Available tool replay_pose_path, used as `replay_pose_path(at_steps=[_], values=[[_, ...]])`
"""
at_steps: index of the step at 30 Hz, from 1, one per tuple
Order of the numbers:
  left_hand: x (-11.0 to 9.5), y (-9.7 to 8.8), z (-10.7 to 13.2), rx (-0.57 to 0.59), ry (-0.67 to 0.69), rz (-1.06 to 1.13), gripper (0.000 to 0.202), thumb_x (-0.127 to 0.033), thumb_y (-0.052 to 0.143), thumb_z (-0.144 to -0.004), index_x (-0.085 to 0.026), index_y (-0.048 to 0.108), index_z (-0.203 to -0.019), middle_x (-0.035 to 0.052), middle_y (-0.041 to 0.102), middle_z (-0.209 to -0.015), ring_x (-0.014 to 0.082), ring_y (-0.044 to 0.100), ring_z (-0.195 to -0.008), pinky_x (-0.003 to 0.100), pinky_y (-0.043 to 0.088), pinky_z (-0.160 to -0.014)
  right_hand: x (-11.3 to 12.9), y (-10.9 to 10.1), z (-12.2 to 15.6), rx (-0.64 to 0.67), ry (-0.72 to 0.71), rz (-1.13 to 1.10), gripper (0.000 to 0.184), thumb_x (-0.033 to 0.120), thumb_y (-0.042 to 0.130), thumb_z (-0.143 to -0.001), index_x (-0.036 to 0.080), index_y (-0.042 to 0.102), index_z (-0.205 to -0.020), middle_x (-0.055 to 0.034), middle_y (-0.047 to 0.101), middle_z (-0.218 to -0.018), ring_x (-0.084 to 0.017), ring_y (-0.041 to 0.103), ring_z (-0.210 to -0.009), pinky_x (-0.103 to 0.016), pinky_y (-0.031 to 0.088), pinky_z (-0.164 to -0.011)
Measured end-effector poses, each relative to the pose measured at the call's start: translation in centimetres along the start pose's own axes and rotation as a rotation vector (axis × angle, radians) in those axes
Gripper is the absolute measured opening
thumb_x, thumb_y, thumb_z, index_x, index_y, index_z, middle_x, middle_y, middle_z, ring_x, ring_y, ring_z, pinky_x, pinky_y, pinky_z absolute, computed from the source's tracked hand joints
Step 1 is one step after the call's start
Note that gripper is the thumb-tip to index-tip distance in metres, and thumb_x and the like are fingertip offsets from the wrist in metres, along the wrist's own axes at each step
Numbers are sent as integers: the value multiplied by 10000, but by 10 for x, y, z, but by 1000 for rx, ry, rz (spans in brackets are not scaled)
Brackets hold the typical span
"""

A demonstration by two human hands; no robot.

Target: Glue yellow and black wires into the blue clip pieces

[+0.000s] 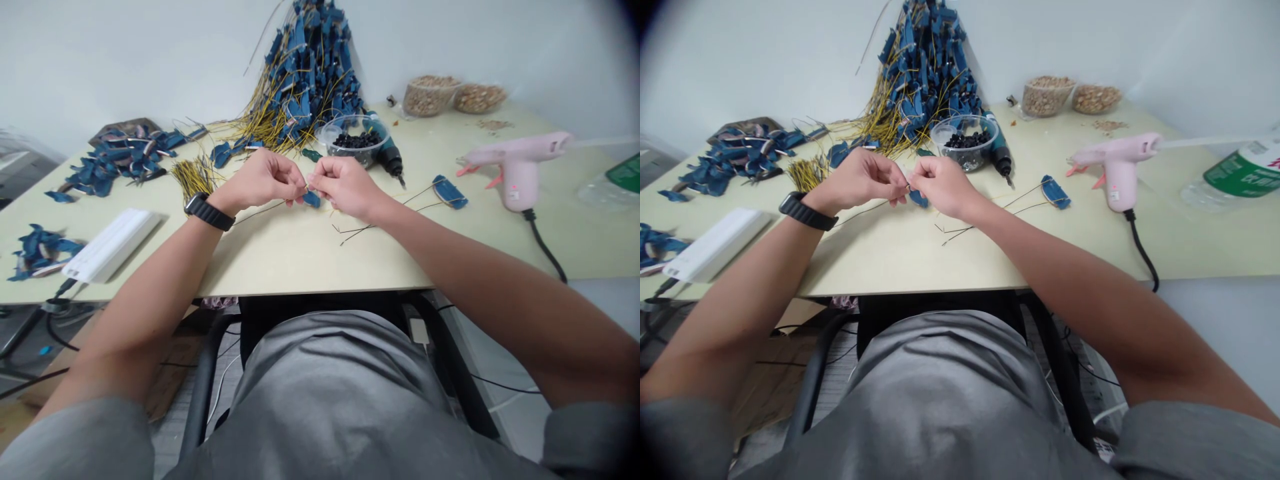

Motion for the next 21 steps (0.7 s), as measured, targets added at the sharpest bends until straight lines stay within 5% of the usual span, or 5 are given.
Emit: replay_pose_path(at_steps=[15, 21], values=[[-9, -3, 6, -14, -53, -96, 119, -273, 977, -934, -182, 918, -886, 82, 897, -836, 287, 928, -834, 428, 812, -917, 1, 2, -1, 4, -12, -5, 508, 35, 746, -1218, 235, 615, -770, 9, 626, -746, -136, 502, -676, -311, 359, -615], [-4, -1, 3, 20, -64, -104, 140, -280, 990, -859, -185, 893, -896, 71, 887, -822, 246, 880, -766, 369, 770, -802, -2, 2, -1, 8, 6, 4, 510, 27, 726, -1211, 237, 616, -759, 10, 620, -732, -138, 497, -664, -319, 363, -599]])
Point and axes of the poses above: each hand's wrist, its own z-axis away from the middle knuckle, its own y-axis out of the palm, x = y × z, the point moved 5 cm from there along -z, towards the middle knuckle
